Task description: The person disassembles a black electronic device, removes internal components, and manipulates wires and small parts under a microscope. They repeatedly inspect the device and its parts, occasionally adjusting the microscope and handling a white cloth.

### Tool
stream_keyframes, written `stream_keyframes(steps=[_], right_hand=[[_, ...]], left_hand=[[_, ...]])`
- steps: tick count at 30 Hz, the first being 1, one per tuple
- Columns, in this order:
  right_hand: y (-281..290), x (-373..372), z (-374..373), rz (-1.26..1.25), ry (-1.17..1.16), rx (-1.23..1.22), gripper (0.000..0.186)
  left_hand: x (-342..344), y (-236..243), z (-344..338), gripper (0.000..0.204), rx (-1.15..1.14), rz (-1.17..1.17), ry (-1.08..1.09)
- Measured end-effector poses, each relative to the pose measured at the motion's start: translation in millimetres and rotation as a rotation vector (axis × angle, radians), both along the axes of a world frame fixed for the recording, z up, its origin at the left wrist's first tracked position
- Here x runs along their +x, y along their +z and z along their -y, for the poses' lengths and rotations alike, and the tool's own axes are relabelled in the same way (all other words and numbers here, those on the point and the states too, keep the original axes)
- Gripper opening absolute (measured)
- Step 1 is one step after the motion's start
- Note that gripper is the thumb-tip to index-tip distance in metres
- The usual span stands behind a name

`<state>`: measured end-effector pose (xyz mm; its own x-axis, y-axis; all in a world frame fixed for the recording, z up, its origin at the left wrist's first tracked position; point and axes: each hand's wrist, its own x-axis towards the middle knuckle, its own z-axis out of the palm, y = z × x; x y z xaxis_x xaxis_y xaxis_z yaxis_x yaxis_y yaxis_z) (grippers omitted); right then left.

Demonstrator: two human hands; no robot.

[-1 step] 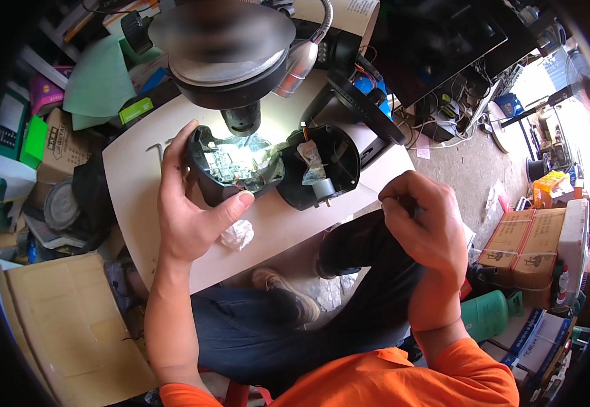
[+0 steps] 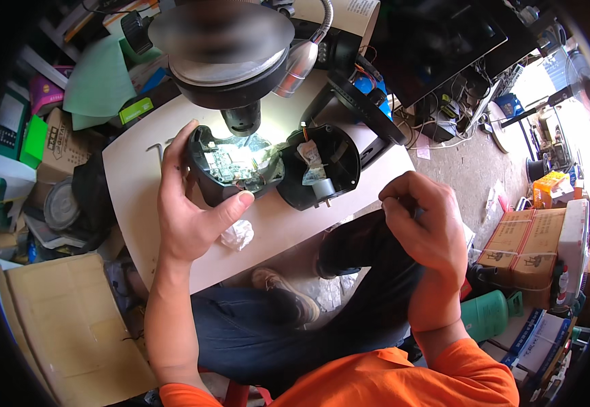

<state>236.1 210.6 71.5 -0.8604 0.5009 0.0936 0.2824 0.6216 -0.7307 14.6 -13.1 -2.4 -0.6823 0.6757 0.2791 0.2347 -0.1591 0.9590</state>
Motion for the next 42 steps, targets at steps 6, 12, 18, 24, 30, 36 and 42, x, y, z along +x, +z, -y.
stream_keyframes(steps=[6, 12, 18, 24, 30, 36, 42], right_hand=[[-14, 2, -2, -0.092, 0.002, -0.022, 0.013], [-21, -14, 24, -0.061, -0.054, -0.043, 0.05], [-21, -22, 31, 0.035, 0.236, 0.259, 0.042], [-41, -28, 27, -0.036, 0.151, 0.296, 0.032], [-41, -29, 27, -0.139, 0.143, 0.393, 0.03], [-32, -33, 19, -0.15, 0.187, 0.525, 0.03], [-34, -34, 16, -0.148, 0.201, 0.573, 0.028]], left_hand=[[0, -2, -2, 0.099, 0.025, 0.008, 0.035], [-1, -2, -2, 0.098, 0.015, 0.014, 0.03], [0, 1, -4, 0.099, 0.04, 0.024, 0.005], [0, 1, -4, 0.098, 0.069, 0.022, -0.012], [2, 1, -8, 0.1, 0.086, 0.027, -0.028], [-1, -11, -5, 0.099, -0.075, -0.138, 0.003], [-2, -15, -6, 0.101, -0.206, -0.293, 0.063]])
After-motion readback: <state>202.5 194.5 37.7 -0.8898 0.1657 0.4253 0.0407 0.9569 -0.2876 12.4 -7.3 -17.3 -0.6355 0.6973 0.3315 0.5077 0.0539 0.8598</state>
